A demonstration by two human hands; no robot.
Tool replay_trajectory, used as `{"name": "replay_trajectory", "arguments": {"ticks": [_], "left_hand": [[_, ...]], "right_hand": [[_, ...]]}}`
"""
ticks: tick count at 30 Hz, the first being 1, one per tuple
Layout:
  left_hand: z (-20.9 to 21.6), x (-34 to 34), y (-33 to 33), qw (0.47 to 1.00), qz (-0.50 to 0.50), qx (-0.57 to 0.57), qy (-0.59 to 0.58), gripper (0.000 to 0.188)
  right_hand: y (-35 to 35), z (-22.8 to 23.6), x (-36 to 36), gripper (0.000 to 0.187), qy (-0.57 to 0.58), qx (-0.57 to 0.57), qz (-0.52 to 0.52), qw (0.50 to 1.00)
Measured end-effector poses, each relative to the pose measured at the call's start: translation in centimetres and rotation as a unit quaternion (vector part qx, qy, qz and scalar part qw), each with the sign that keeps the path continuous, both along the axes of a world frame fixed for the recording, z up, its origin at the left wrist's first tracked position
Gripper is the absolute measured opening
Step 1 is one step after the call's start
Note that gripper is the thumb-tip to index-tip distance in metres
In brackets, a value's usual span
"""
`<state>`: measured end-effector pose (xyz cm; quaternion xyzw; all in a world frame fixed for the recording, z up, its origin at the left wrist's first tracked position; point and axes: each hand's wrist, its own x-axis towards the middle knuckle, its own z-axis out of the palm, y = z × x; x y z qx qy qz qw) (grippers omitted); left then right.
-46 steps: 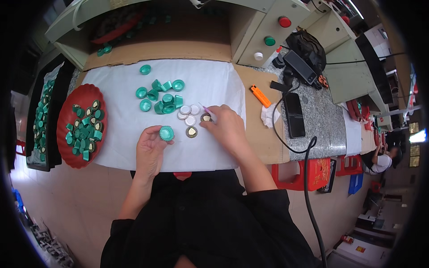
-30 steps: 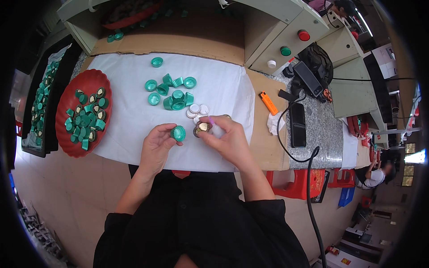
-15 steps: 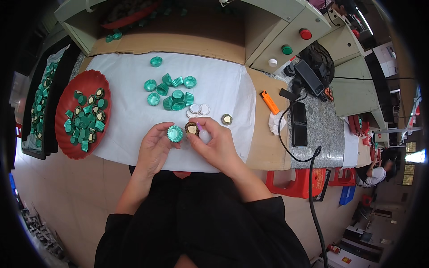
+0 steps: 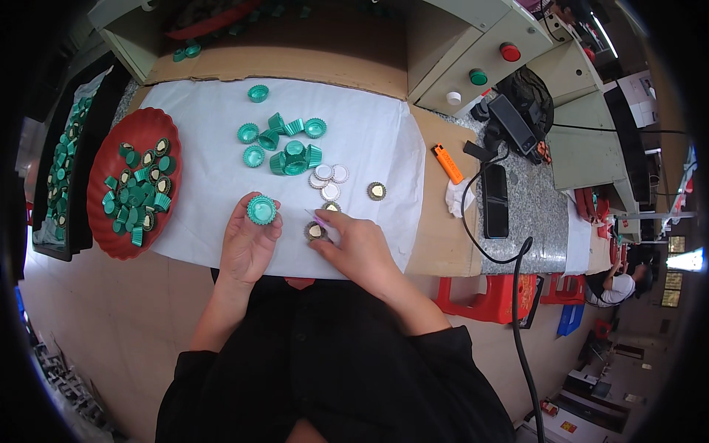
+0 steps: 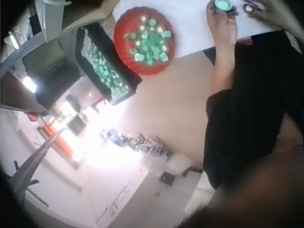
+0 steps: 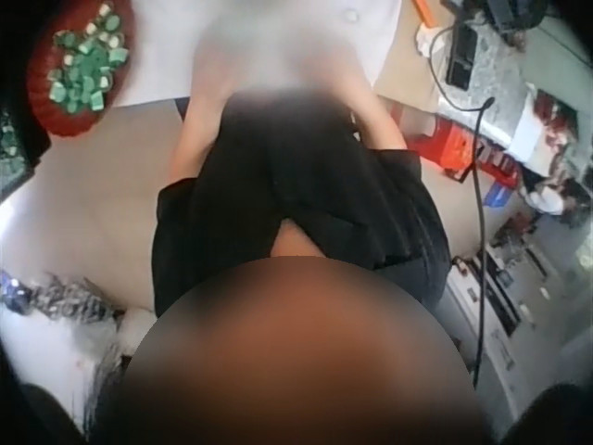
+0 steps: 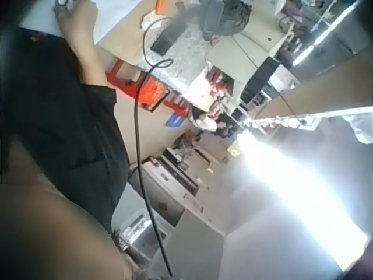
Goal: Applying glue to small green plastic caps and inserting gold decorative pieces into them.
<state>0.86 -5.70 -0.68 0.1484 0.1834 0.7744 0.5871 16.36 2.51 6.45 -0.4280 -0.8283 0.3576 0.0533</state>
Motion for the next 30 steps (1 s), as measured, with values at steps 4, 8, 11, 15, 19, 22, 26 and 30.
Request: {"name": "replay_trajectory", "arguments": {"ticks": [4, 8, 11, 15, 19, 22, 26, 30], "left_hand": [[-0.2, -0.1, 0.1, 1.000, -0.012, -0.003, 0.003, 0.037], [0.0, 0.1, 0.1, 1.000, -0.016, 0.004, 0.006, 0.037], [-0.1, 0.1, 0.0, 1.000, -0.018, -0.002, 0.008, 0.035], [0.4, 0.5, 0.1, 0.998, -0.017, 0.006, 0.053, 0.032], [0.6, 0.7, 0.2, 0.989, -0.042, -0.011, 0.142, 0.031], [0.9, 0.9, 0.3, 0.985, -0.038, -0.037, 0.165, 0.031], [0.9, 1.0, 0.3, 0.983, -0.032, -0.028, 0.180, 0.031], [0.8, 0.9, 0.4, 0.982, -0.042, -0.037, 0.183, 0.030]], "right_hand": [[-0.4, -0.4, 0.0, 0.039, 0.032, 0.008, -0.031, 0.999], [-0.8, -1.2, -0.3, 0.034, 0.043, 0.123, 0.000, 0.991], [-0.9, -0.7, -0.6, 0.032, 0.016, 0.090, -0.009, 0.996], [0.7, -0.4, 0.4, 0.031, 0.187, -0.017, -0.028, 0.982], [0.7, 0.9, 0.2, 0.032, 0.232, -0.053, -0.032, 0.971], [0.5, 0.9, -0.2, 0.033, 0.250, -0.016, -0.008, 0.968], [0.2, 0.6, -0.5, 0.035, 0.258, 0.038, 0.014, 0.965], [0.1, 0.0, -0.6, 0.036, 0.279, 0.084, 0.023, 0.956]]}}
